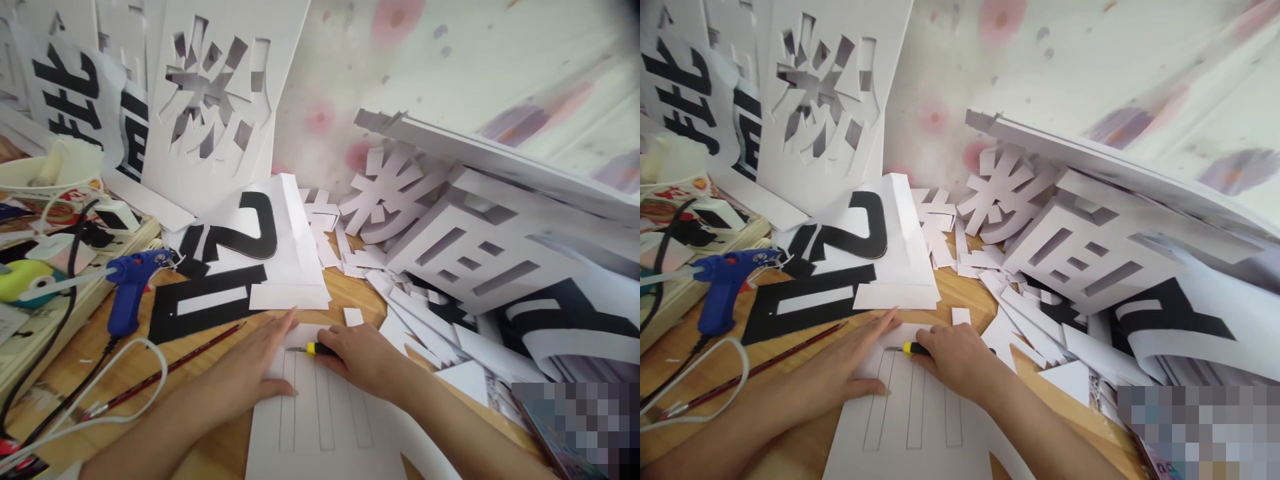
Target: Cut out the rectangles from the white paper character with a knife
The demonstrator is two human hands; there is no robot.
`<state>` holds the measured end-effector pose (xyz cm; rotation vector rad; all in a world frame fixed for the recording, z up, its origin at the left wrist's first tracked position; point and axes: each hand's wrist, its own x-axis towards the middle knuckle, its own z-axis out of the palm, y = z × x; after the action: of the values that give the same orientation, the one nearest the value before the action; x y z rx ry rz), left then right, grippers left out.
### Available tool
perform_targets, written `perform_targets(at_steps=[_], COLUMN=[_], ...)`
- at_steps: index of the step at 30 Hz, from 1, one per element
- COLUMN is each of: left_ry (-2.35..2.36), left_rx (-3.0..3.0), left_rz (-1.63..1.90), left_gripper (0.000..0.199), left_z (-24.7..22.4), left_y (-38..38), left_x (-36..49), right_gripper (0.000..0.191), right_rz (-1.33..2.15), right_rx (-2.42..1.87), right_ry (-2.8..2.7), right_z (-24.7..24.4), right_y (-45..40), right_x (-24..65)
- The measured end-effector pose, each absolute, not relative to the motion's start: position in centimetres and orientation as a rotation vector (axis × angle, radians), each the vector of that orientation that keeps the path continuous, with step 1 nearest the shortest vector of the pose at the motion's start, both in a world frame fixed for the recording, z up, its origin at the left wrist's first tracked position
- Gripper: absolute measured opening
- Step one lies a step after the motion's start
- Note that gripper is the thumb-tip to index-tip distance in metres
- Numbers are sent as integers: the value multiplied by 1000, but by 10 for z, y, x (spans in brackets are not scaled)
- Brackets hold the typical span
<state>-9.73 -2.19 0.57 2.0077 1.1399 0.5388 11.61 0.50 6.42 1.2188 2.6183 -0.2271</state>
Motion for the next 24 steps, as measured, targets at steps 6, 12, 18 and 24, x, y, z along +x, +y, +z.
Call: perform_targets(at_steps=[6, 12, 18, 24], left_ry=[1130, 1111, 1110, 1112], left_rx=[2014, 2020, 2013, 2012], left_rz=[498, 525, 486, 513], left_gripper=[99, 101, 101, 100], left_z=[9, 3, 6, 6], left_y=[-21, -19, -19, -20], left_x=[-97, -97, -98, -98], right_gripper=[25, 25, 26, 27], right_rz=[-241, -234, -214, -179], right_rx=[1215, 1202, 1182, 1133], right_ry=[2616, 2621, 2629, 2634], right_z=[63, 65, 64, 66], right_y=[5, 6, 6, 7], right_x=[116, 115, 115, 114])
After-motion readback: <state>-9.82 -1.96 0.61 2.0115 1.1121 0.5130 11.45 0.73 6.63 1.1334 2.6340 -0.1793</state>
